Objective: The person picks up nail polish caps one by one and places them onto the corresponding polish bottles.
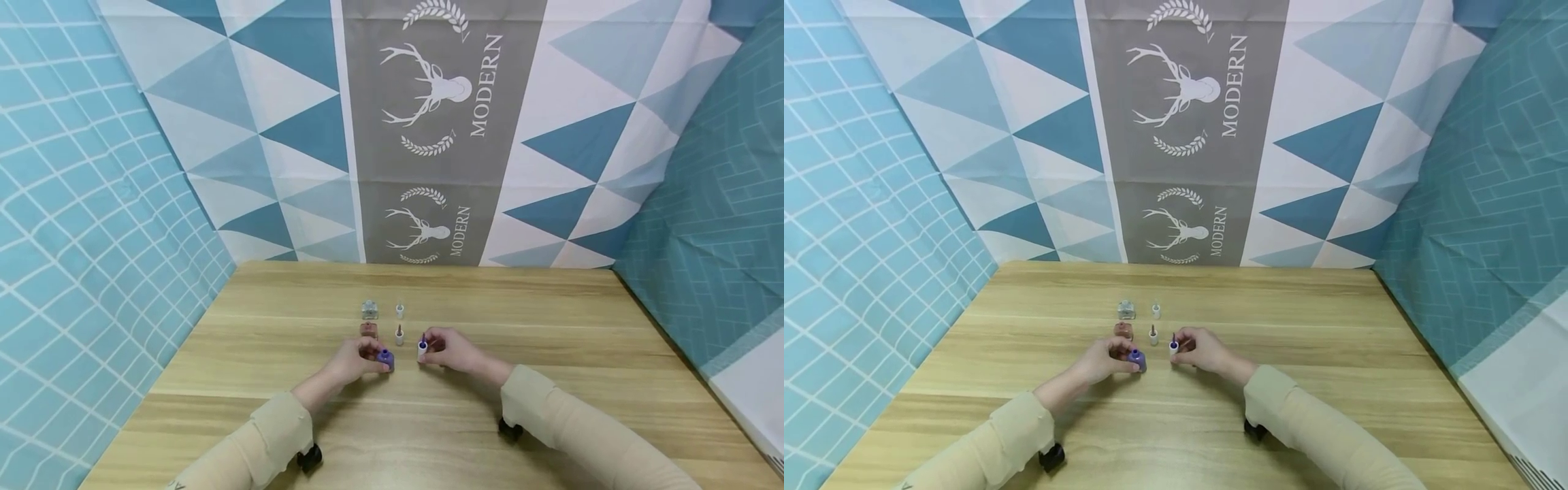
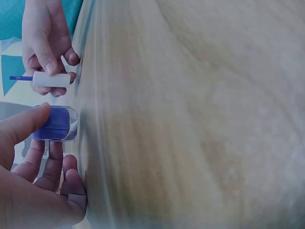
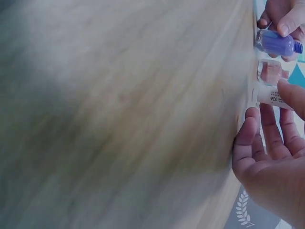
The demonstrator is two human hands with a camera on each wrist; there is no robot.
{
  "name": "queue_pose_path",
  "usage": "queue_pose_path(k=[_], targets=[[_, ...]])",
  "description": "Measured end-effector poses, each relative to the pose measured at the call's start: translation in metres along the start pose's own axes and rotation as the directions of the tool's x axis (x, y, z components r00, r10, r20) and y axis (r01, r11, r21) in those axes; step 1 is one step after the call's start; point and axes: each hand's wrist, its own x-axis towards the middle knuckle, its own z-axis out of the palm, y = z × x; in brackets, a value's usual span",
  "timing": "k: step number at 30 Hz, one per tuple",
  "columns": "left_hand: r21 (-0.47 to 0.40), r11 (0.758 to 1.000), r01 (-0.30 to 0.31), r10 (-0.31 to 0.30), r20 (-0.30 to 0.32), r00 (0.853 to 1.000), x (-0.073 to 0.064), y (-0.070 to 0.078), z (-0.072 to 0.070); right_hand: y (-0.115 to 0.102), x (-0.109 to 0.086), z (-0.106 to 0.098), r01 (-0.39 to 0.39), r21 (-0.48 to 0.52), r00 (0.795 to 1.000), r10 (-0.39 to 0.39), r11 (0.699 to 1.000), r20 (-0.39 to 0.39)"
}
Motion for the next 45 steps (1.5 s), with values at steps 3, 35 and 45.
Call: queue_pose_path(k=[3,35,45], targets=[[0.002,1.000,-0.012,0.012,0.005,1.000,-0.001,0.002,-0.001,-0.003,-0.003,-0.004,-0.025,0.007,1.000,0.026,1.000,-0.009],[0.009,0.974,-0.227,0.226,0.069,0.972,-0.027,0.054,-0.016,-0.046,-0.056,-0.072,0.021,-0.089,0.991,-0.033,0.996,-0.128],[0.018,0.957,-0.291,0.290,0.036,0.956,-0.036,0.078,-0.020,-0.078,-0.069,-0.092,0.097,-0.134,0.960,-0.128,0.986,-0.247]])
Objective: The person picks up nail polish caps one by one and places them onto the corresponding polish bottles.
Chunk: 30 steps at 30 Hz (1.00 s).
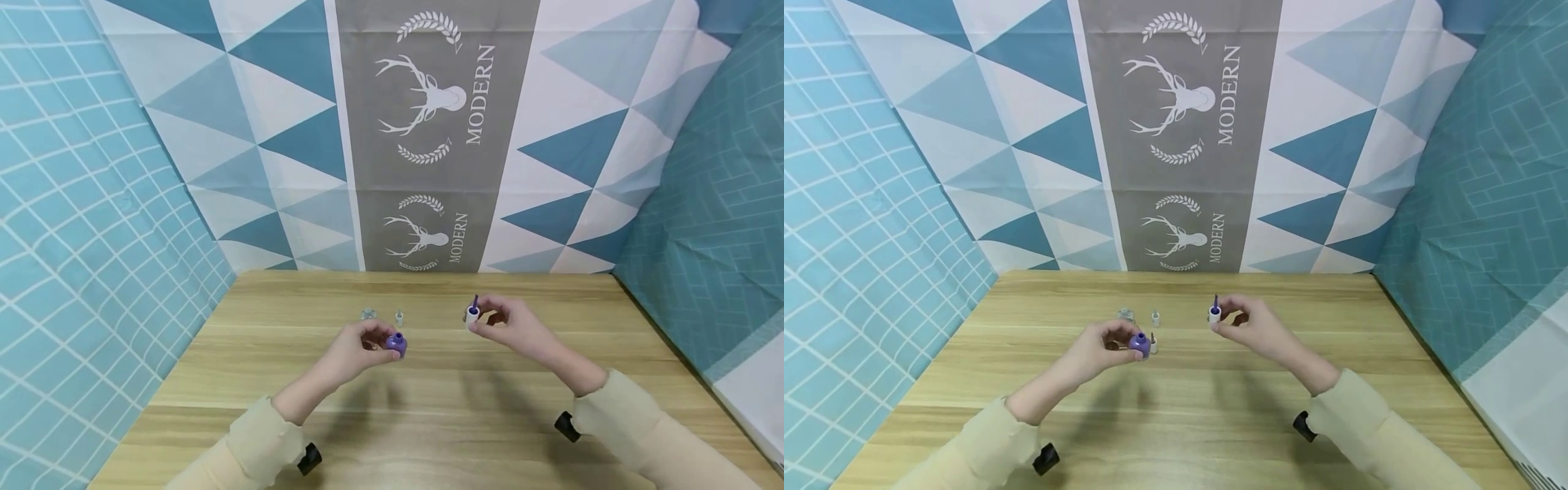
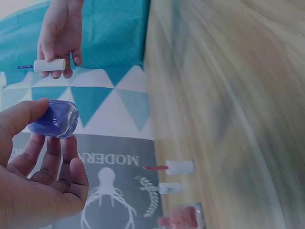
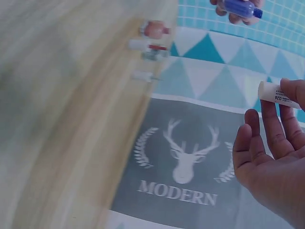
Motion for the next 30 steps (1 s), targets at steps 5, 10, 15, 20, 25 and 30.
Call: queue_pose_path(k=[5,10,15,20,25,30], targets=[[-0.035,0.999,-0.034,0.032,-0.031,0.999,-0.003,0.013,0.005,-0.013,-0.005,-0.010,0.003,-0.011,0.999,-0.004,1.000,-0.045],[-0.077,0.995,-0.065,0.060,-0.061,0.996,-0.004,0.019,0.012,-0.025,-0.011,-0.016,0.020,-0.028,0.997,-0.022,0.999,-0.080],[-0.114,0.989,-0.095,0.085,-0.088,0.993,-0.002,0.022,0.020,-0.031,-0.015,-0.019,0.054,-0.047,0.990,-0.060,0.997,-0.127],[-0.165,0.981,-0.105,0.085,-0.122,0.989,-0.001,0.024,0.028,-0.032,-0.018,-0.022,0.079,-0.077,0.985,-0.089,0.994,-0.146],[-0.193,0.975,-0.110,0.082,-0.148,0.986,0.000,0.024,0.036,-0.032,-0.023,-0.022,0.065,-0.114,0.985,-0.082,0.991,-0.153],[-0.175,0.976,-0.127,0.097,-0.171,0.981,0.000,0.022,0.042,-0.030,-0.026,-0.018,0.054,-0.114,0.984,-0.072,0.992,-0.163]])
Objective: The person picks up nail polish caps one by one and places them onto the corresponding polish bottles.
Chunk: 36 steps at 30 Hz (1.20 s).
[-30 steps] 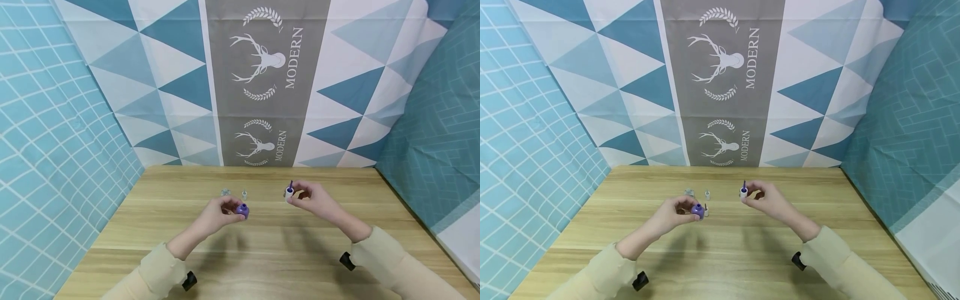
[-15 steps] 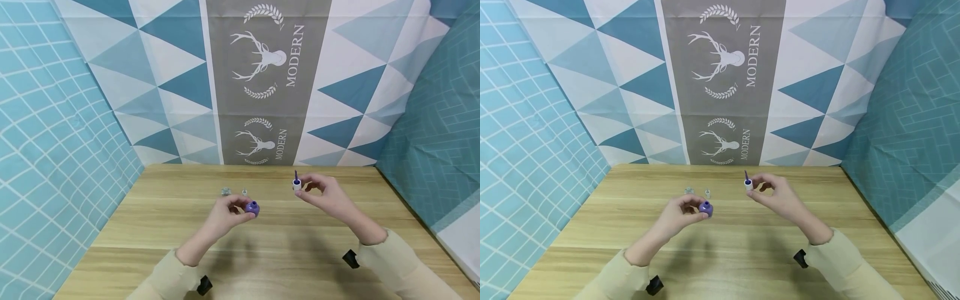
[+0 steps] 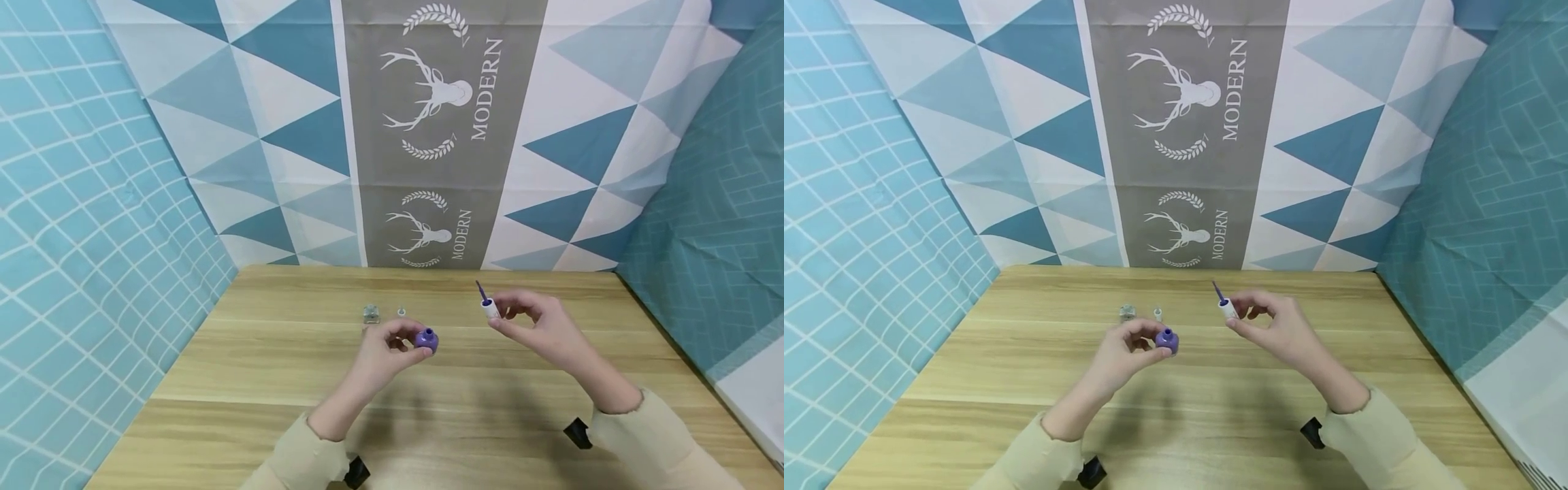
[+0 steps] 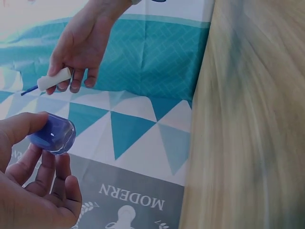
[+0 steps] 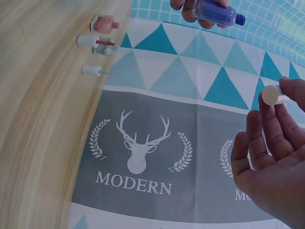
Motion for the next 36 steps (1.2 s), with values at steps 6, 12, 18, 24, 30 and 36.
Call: queue_pose_path(k=[6,12,18,24,30,36], targets=[[-0.020,0.999,0.034,-0.034,0.003,0.999,0.000,-0.007,0.005,-0.001,-0.001,0.005,0.030,0.033,0.999,-0.029,0.999,-0.033],[-0.055,0.997,0.052,-0.051,0.020,0.999,0.003,-0.012,0.011,-0.001,-0.001,0.006,0.041,-0.011,0.997,-0.041,0.999,-0.058],[-0.062,0.994,0.087,-0.084,0.050,0.995,0.006,-0.020,0.017,0.001,0.000,0.007,0.073,-0.034,0.995,-0.075,0.997,-0.063],[-0.066,0.995,0.079,-0.075,0.062,0.995,0.004,-0.020,0.020,0.003,0.000,0.007,0.103,-0.046,0.993,-0.105,0.994,-0.056],[-0.035,0.997,0.075,-0.072,0.068,0.995,0.004,-0.028,0.024,0.005,-0.001,0.008,0.086,-0.081,0.995,-0.090,0.993,-0.043],[-0.008,0.999,0.050,-0.049,0.079,0.996,0.004,-0.025,0.027,0.005,-0.003,0.009,0.092,-0.091,0.995,-0.096,0.992,-0.035]])
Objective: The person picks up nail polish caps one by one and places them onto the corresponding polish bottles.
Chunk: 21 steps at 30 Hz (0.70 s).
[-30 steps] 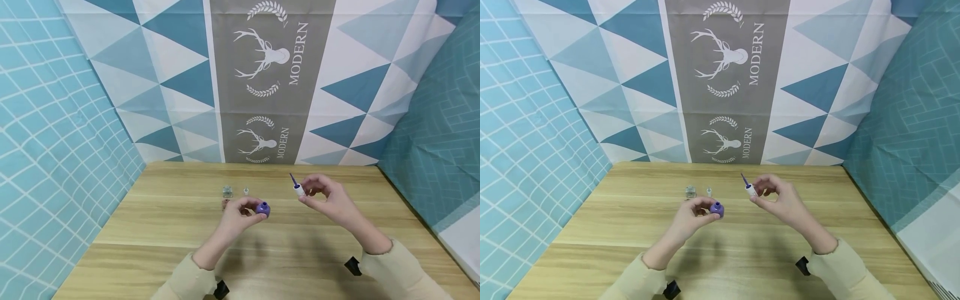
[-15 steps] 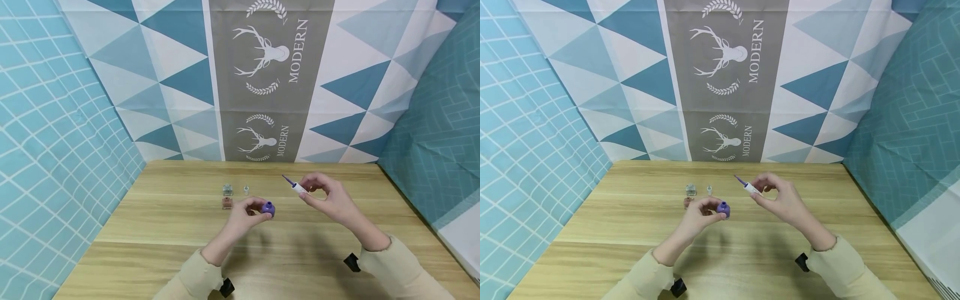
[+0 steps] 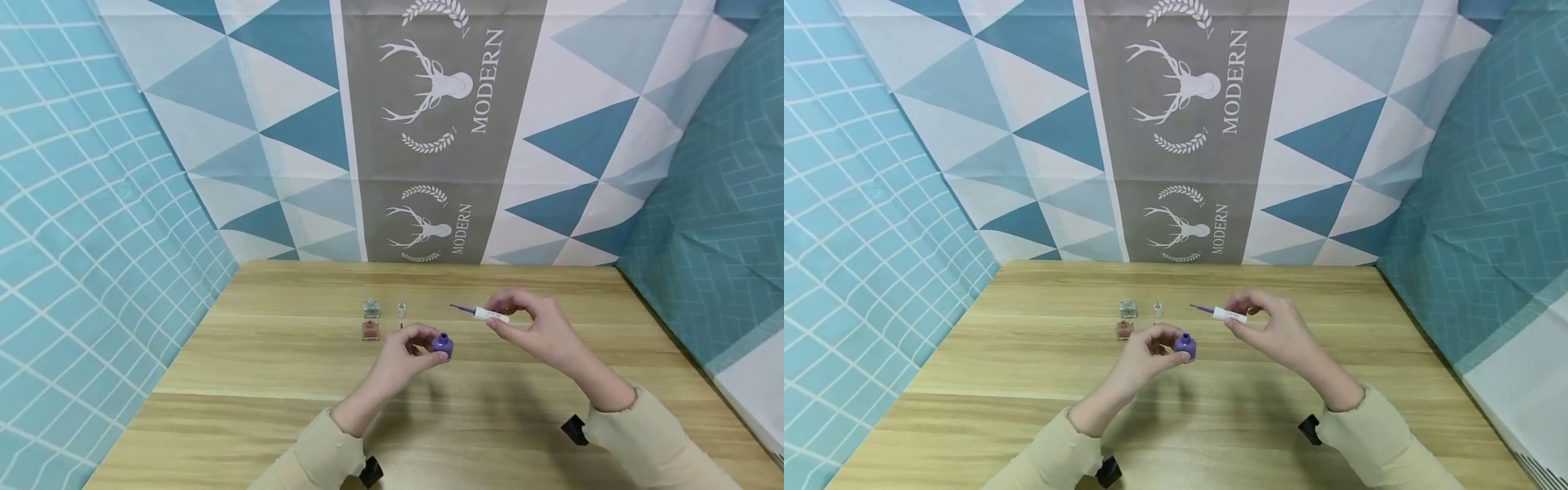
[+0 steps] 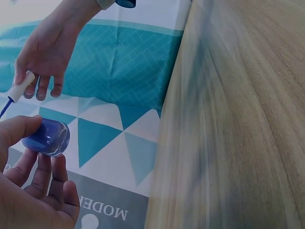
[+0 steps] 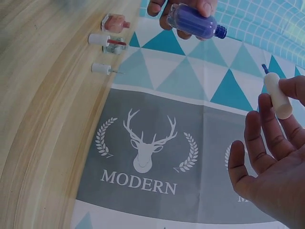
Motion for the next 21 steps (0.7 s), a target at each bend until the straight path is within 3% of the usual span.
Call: queue_pose_path(k=[21], targets=[[0.028,0.999,0.017,-0.017,0.020,1.000,-0.0042,0.0071,-0.0044,-0.0077,0.0064,0.0025,0.043,-0.034,0.999,-0.042,0.998,0.032]])
